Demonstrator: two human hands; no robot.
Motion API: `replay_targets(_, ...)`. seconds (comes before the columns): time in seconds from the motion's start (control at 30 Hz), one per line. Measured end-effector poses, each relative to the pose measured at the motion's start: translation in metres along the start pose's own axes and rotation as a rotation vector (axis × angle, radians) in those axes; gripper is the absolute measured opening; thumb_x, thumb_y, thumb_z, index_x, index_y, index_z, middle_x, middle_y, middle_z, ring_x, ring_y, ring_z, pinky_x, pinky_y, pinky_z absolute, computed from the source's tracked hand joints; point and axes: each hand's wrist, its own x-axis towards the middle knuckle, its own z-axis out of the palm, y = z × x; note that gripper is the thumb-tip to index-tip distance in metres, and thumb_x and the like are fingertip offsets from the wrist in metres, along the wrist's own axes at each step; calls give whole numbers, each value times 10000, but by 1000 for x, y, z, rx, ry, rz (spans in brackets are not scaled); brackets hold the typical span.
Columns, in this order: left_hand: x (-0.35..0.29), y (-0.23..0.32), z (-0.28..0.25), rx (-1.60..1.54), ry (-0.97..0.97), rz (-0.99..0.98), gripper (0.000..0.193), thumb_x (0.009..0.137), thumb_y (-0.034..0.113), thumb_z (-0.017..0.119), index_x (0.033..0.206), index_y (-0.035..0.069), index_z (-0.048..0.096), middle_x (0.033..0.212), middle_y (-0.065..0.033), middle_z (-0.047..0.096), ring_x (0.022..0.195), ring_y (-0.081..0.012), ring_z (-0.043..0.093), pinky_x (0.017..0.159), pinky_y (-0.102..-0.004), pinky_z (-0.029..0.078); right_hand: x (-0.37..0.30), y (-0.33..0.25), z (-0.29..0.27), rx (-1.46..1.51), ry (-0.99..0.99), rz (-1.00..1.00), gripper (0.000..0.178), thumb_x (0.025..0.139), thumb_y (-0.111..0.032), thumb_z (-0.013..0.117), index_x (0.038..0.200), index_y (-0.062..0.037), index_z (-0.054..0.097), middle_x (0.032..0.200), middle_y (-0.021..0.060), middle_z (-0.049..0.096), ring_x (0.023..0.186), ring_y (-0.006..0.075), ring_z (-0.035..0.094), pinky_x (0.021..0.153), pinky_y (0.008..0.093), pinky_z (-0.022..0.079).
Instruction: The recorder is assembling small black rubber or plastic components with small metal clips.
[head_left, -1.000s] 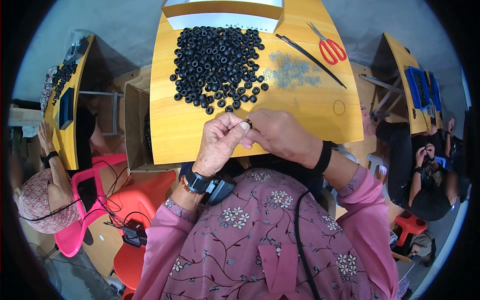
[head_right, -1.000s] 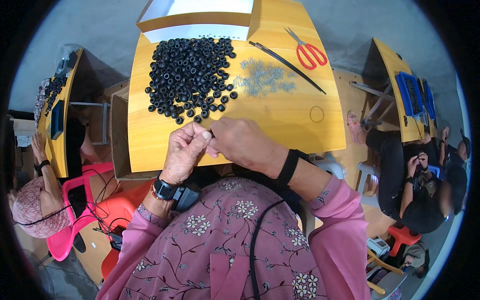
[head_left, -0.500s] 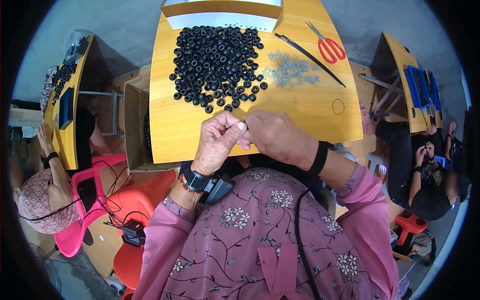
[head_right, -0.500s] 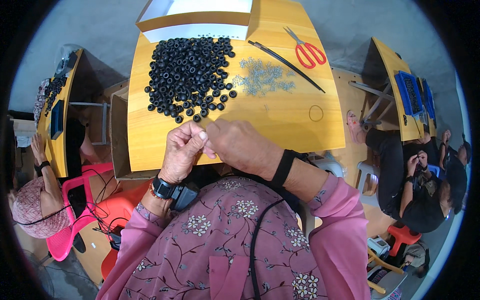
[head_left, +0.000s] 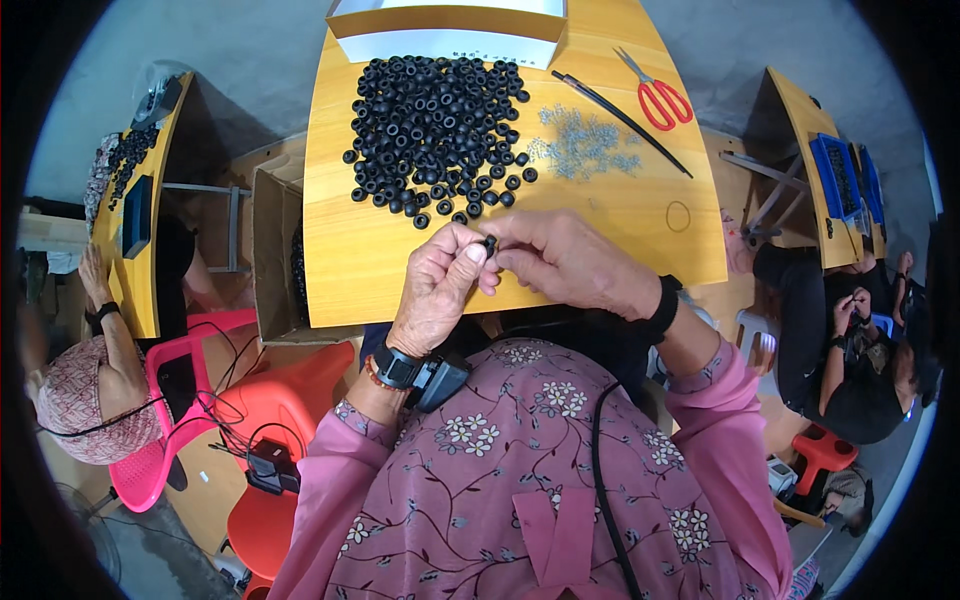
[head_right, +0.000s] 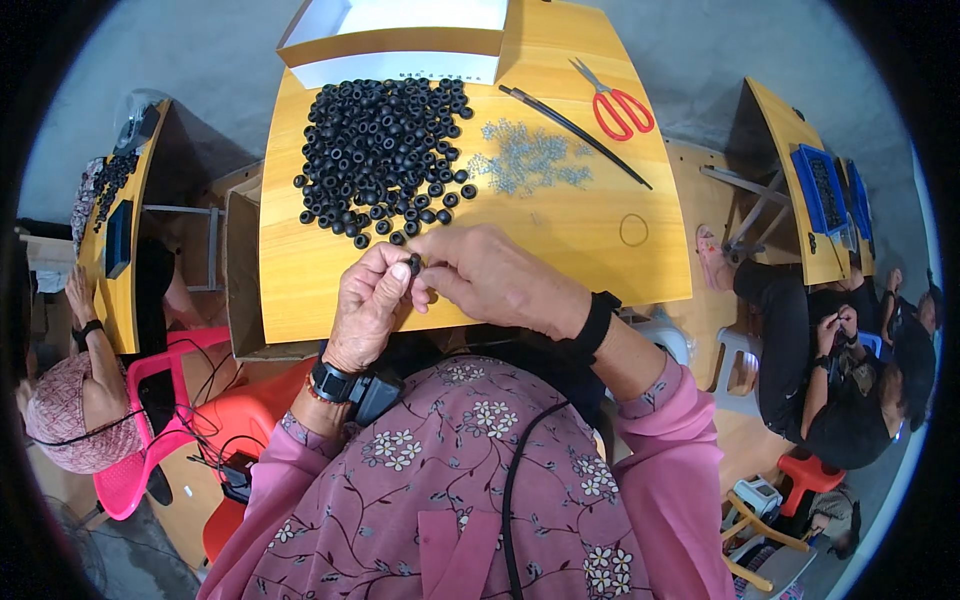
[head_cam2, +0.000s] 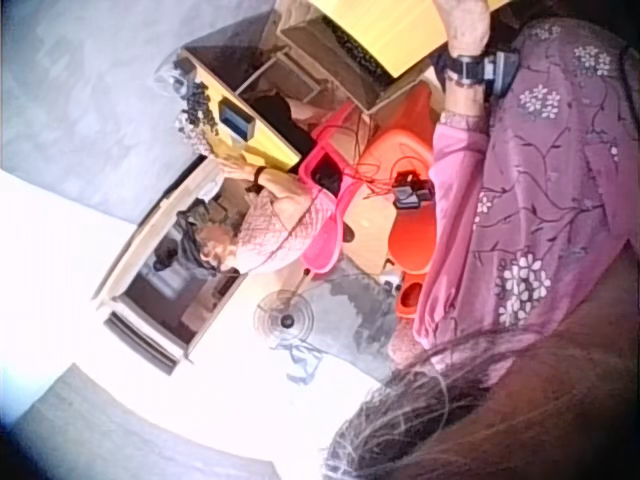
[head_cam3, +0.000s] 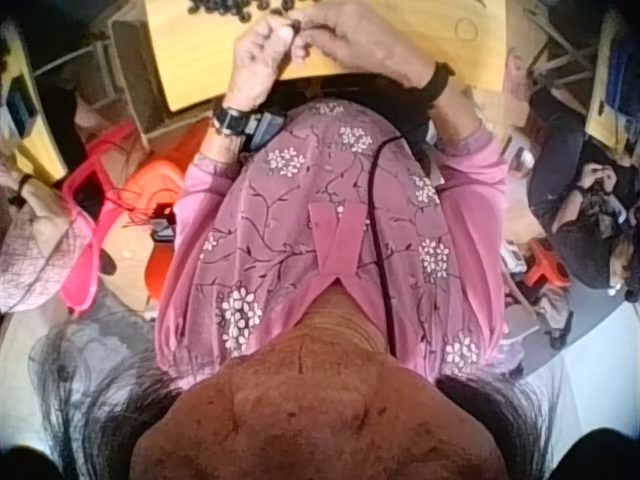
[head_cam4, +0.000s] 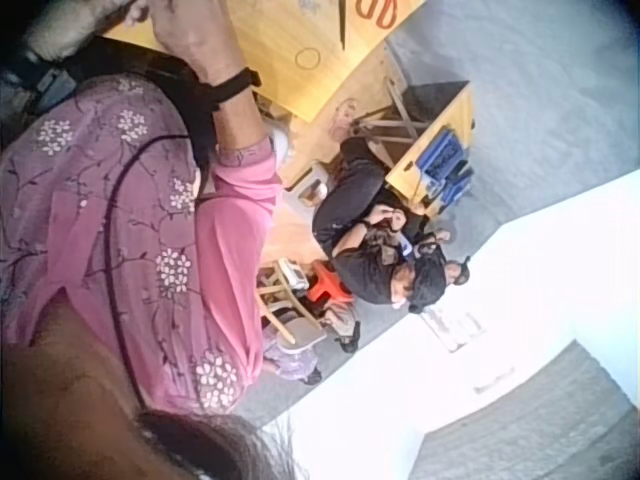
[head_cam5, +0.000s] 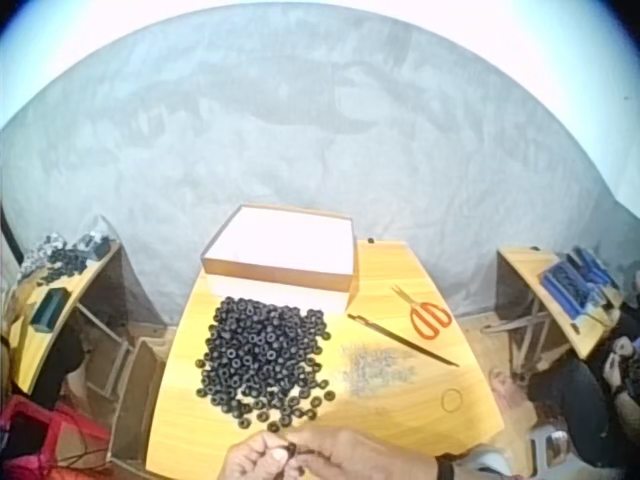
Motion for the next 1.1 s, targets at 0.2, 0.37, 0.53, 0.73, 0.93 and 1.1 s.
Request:
replay_targets(0.2,1,3,0,32,-21,-29,227,1031,245,563,978,25,558,838,-23,605,728,-77,565,683,-232,502,2,19,0,-44,149,-240,155,911,-63,671,1057,-18,695,875,53,672,742,130,618,673,275,481)
replay_targets(0.37,0,6,0,36,-1,-47,215,1033,238,559,973,31,558,830,-20,607,716,-70,560,665,-224,489,1,5,9,169,185,-85,45,918,-27,641,915,18,648,796,83,656,699,134,659,621,272,512)
replay_targets(0.53,0,3,-1,-21,-24,-50,207,1035,233,553,975,34,559,830,-26,614,712,-76,564,665,-227,481,-5,3,17,159,267,-95,68,916,-11,639,859,17,616,760,55,604,689,126,659,610,270,515)
replay_targets(0.73,-1,8,0,-167,-36,-82,217,1033,251,554,993,38,556,838,-41,617,724,-101,570,698,-247,482,-5,4,27,438,291,-90,60,945,22,589,893,15,619,765,41,582,701,125,666,622,248,520)
replay_targets(0.93,2,3,-8,-138,-83,-73,237,1013,283,584,1050,53,538,904,-54,616,754,-129,586,718,-266,491,-4,9,19,545,237,-55,148,952,48,566,1052,21,672,858,54,632,715,118,666,645,247,529)
replay_targets(1.1,4,1,-10,-129,-104,-73,252,1014,298,582,1060,55,530,913,-59,620,745,-128,573,741,-271,483,-4,15,18,477,257,-61,168,937,71,571,1059,25,677,867,61,637,752,121,672,668,254,538)
